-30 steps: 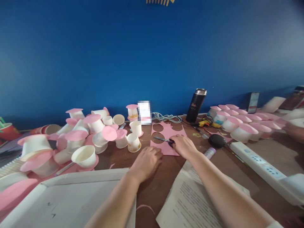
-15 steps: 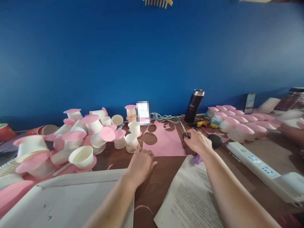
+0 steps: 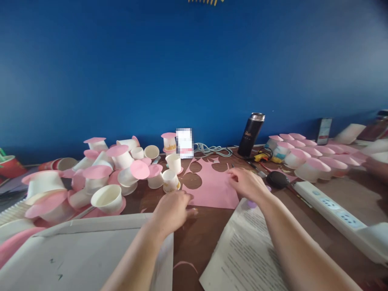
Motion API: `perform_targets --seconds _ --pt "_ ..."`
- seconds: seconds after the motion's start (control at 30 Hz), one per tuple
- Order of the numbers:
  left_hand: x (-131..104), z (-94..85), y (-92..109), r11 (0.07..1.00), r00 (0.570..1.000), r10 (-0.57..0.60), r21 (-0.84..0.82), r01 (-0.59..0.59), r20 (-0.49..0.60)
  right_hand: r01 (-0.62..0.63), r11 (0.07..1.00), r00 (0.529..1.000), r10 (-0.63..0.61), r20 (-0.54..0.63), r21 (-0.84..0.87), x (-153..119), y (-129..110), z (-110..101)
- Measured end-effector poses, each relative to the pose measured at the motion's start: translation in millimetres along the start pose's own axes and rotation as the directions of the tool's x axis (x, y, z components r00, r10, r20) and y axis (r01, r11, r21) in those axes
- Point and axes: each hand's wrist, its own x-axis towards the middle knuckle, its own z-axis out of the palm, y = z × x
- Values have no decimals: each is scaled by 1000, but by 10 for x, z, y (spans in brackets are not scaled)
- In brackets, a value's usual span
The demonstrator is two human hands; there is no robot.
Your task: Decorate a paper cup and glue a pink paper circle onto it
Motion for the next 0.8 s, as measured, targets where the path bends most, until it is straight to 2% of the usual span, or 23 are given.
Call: perform_targets --seconds 0.1,0.17,0.33,0.43,0.53,0.63,0.7,0.8 --pt "-33 -37 -71 996 998 -46 77 42 47 250 966 960 -257 115 65 -88 -143 61" --pt "-48 -39 -91 992 995 -58 113 48 85 333 941 920 -338 197 57 -138 -222 131" --pt "-42 -30 -77 995 996 -19 101 10 92 355 934 891 -350 290 37 -208 -339 236" --pt "-33 -12 -67 995 997 -7 100 -1 83 361 932 884 -348 313 18 -244 -401 201" --pt "-38 10 -61 993 993 -9 115 -5 119 362 932 882 -345 322 6 -283 -466 148" --pt "-46 -19 -40 996 991 35 76 -46 132 361 933 881 -342 326 4 -315 -505 132" --pt "-42 -84 -15 998 994 68 -24 -66 86 364 931 879 -343 331 0 -337 -508 143" --pt "-14 -187 32 977 991 56 -198 -80 -122 381 924 872 -357 334 -8 -395 -505 162"
